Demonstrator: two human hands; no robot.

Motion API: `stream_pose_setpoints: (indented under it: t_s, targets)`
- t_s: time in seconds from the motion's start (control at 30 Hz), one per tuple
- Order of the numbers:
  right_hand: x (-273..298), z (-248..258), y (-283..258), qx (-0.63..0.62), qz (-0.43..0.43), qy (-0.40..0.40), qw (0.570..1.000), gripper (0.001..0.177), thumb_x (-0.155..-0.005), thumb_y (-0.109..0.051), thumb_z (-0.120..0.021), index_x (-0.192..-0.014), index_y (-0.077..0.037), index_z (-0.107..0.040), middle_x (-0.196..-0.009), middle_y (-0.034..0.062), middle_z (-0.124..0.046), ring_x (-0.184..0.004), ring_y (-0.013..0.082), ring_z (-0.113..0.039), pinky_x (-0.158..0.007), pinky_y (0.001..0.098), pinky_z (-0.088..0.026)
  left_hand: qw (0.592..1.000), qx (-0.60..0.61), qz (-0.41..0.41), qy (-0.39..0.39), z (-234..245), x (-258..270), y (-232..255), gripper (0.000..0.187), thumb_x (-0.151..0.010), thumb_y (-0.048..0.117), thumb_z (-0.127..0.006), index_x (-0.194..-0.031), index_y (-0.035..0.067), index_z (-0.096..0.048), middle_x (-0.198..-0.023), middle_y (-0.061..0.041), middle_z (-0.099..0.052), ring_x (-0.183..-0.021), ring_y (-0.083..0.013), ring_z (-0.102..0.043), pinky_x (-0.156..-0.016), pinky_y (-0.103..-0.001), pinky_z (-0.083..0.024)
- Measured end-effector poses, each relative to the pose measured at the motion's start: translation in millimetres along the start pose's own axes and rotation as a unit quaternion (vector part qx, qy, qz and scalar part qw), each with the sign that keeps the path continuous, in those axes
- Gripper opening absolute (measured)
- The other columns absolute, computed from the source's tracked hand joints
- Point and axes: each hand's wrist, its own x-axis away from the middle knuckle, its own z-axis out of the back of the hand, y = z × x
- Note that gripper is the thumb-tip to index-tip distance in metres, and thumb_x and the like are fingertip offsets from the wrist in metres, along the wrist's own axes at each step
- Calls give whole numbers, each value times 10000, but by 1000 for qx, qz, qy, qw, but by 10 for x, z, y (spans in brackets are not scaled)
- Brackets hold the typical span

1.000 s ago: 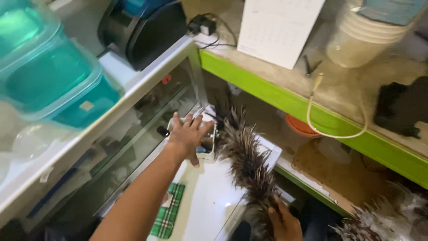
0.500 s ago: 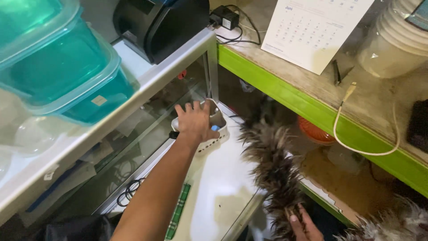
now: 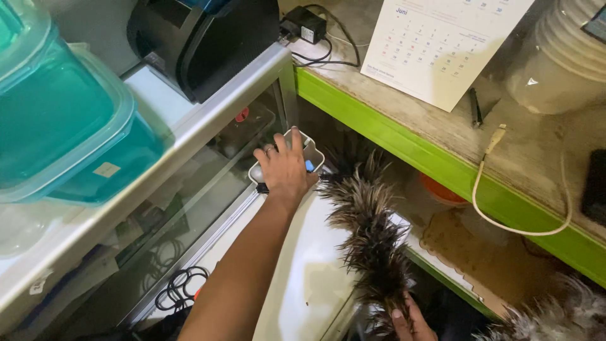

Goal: Dust a shelf and various objects using a feather duster.

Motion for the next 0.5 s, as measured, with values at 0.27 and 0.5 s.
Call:
stream_pose_setpoints:
  t_s: [0.27, 0.5]
  targets:
    - [181, 115, -812, 240, -34, -25, 970, 533, -941, -301, -692, -1454, -168, -638, -964, 167, -799, -864, 309, -762, -823, 407, -602, 988, -81, -76, 109, 165, 375, 1, 1078, -673, 655, -803, -1481, 109, -344, -1520, -227, -393, -1383, -479, -416, -1084, -675, -220]
    - [-595, 613, 1074, 172, 51, 6, 984, 688, -951, -268, -656, -1542, 11, -442, -1199, 267, -645, -1130, 382, -603, -926, 472, -480, 956, 18, -270, 117, -304, 1087, -405, 364, -873, 332, -684, -1139, 88, -636, -1160, -113, -631, -1194, -288, -562, -1046, -575, -336]
